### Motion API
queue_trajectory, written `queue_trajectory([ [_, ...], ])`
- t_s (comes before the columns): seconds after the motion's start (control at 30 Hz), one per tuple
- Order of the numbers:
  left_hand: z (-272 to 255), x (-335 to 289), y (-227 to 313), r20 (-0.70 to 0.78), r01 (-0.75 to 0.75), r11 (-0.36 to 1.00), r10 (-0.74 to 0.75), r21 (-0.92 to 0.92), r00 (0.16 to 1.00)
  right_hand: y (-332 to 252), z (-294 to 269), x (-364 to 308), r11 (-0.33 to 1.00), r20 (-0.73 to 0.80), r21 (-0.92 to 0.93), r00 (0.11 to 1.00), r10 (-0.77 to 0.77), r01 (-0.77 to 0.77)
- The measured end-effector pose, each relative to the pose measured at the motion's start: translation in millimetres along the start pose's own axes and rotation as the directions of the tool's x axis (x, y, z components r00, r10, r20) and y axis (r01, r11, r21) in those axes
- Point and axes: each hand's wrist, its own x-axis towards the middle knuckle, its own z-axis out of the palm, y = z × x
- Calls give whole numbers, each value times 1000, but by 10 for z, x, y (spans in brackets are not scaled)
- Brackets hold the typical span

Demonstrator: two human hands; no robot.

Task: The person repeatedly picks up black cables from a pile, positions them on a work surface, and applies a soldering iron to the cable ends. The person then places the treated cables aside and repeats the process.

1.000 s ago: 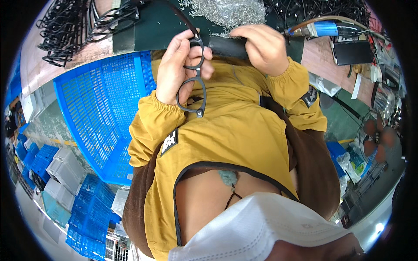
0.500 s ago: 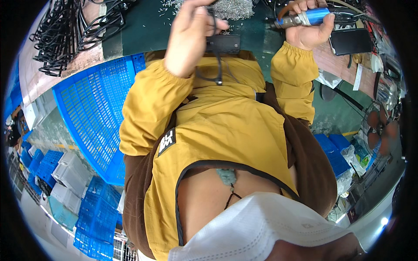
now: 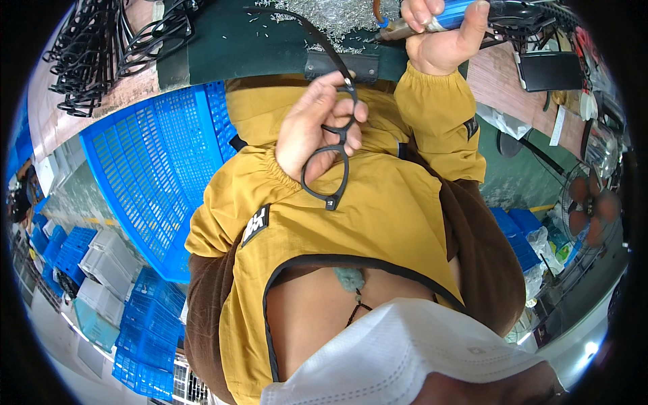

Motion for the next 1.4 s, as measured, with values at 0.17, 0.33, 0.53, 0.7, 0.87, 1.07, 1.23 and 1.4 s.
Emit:
queue_trajectory([
  [0.17, -87, 145, -123, 87, 214, 953, -200, -213, 976, -137, 218, -145, 940, 42, 340, 998, -51, 34],
  [0.33, -122, 222, -130, 242, 275, 877, -190, -394, 952, -178, 199, -707, 993, 245, 31, 965, 99, -110],
  [0.53, -244, 237, -188, 313, 310, 807, -164, -503, 935, -134, -21, -920, 996, 256, 44, 964, 67, -81],
  [0.7, -333, 284, -218, 394, 337, 778, -127, -530, 911, -137, 31, -950, 991, 270, 96, 961, 60, -89],
  [0.87, -350, 277, -185, 422, 362, 768, -133, -527, 897, -34, 5, -971, 991, 270, 107, 962, 43, -75],
  [1.07, -231, 229, -91, 248, 327, 823, -233, -464, 940, -7, 125, -818, 981, 383, 127, 920, 89, -148],
  [1.23, -123, 123, 14, 167, 189, 971, -165, -145, 972, -64, 257, -403, 982, 103, 188, 994, -26, 6],
  [1.4, -130, 55, 158, 237, 52, 997, -38, -51, 971, 12, 100, -151, 998, 2, 16, 998, -63, 63],
])
